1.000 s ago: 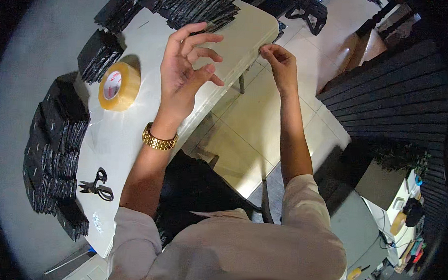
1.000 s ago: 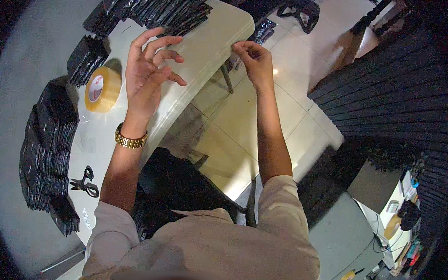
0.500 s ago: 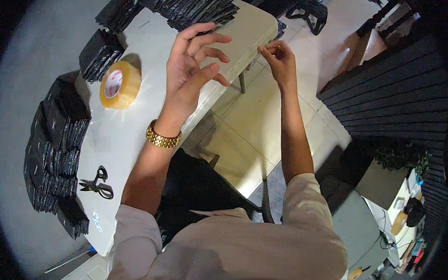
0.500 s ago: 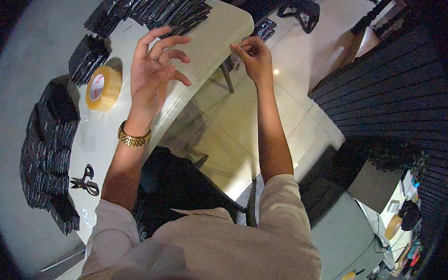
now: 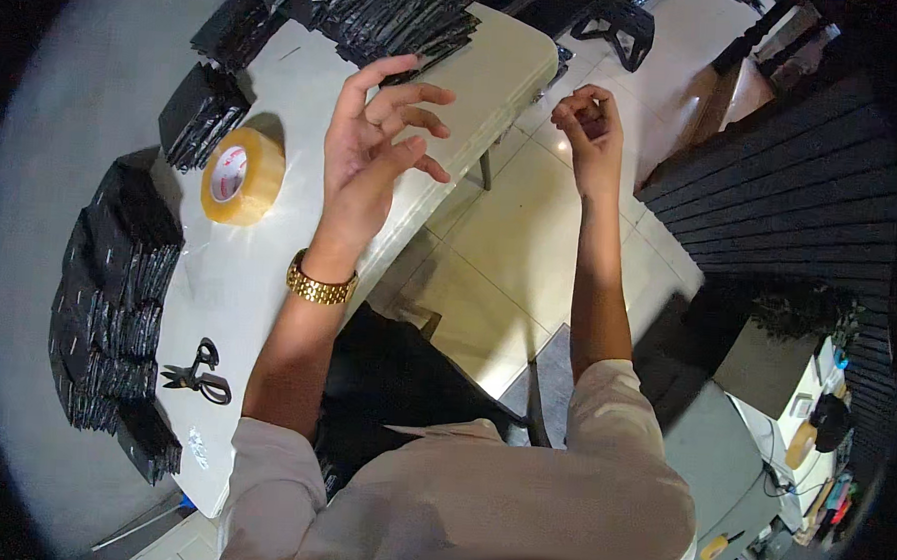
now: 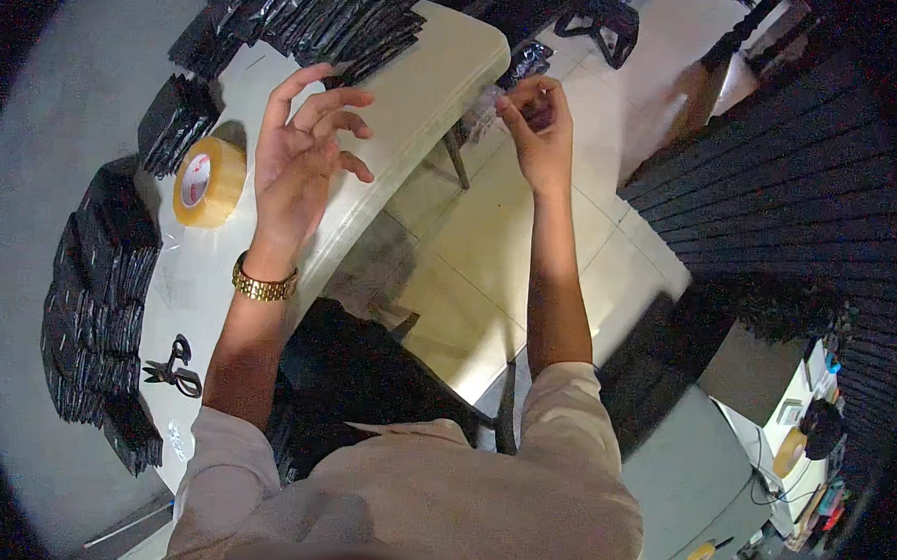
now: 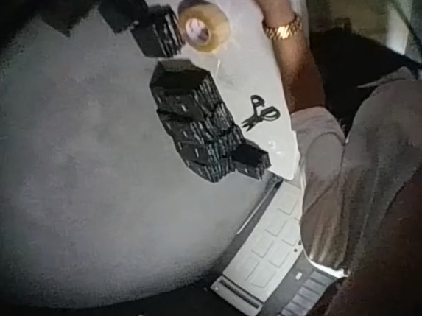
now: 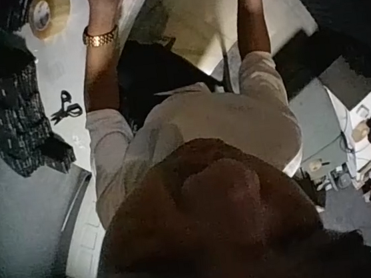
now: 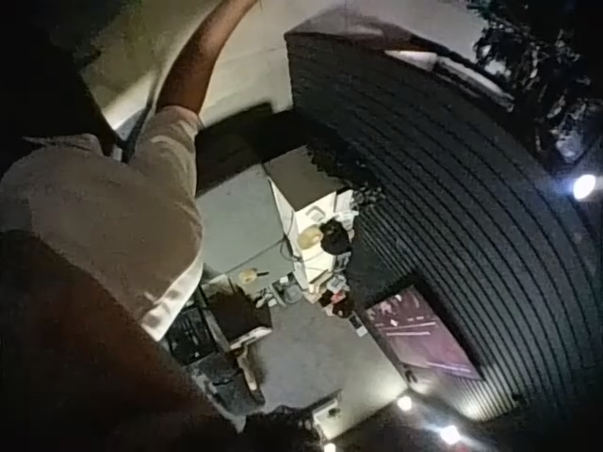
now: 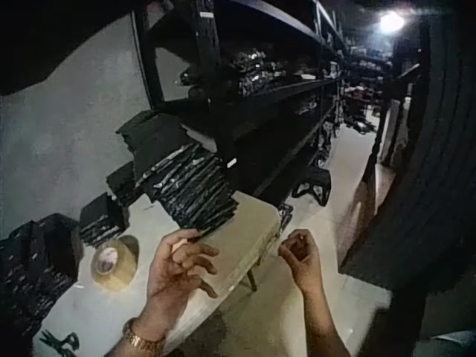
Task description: Preparing black shipping envelopes by cutting and applying adhesive labels or protective strips.
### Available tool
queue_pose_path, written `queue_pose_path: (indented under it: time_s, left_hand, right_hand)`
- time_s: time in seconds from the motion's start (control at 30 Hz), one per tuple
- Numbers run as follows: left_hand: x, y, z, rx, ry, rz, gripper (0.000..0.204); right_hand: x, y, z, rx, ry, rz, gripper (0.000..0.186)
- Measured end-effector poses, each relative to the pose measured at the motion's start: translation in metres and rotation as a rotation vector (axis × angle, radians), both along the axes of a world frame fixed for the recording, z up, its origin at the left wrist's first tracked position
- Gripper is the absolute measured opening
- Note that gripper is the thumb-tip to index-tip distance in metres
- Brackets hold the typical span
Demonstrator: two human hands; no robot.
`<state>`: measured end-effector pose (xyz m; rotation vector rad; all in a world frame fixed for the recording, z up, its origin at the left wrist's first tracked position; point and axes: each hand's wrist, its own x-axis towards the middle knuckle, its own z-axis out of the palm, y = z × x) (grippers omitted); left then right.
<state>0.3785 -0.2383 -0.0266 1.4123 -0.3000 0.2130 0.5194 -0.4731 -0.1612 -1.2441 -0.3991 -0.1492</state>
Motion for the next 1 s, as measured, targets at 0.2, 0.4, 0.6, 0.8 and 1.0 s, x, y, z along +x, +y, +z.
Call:
queue_pose_path:
  time_s: [0.2, 0.4, 0.6, 0.8, 1.0]
  left_hand:
    - [0.018, -0.022, -0.006, 0.089, -0.015, 0.113, 0.081]
    - [0.061, -0.046, -0.014, 0.287, -0.099, 0.183, 0.098]
    - [0.089, -0.054, -0.017, 0.389, -0.097, 0.203, 0.098]
    - [0.097, -0.058, -0.019, 0.568, -0.112, 0.26, 0.1]
    - [0.108, -0.056, -0.026, 0.699, -0.282, 0.323, 0.098]
  right_hand:
    - [-0.014, -0.003, 0.023, 0.189, -0.115, 0.143, 0.036]
    - [-0.016, 0.016, 0.029, 0.134, -0.13, 0.155, 0.038]
    - [-0.007, 0.023, 0.019, 0.075, -0.112, 0.124, 0.035]
    - [-0.006, 0.019, 0.01, -0.044, 0.1, 0.052, 0.025]
    - [-0.004, 0.019, 0.008, -0.121, 0.191, 0.017, 0.018]
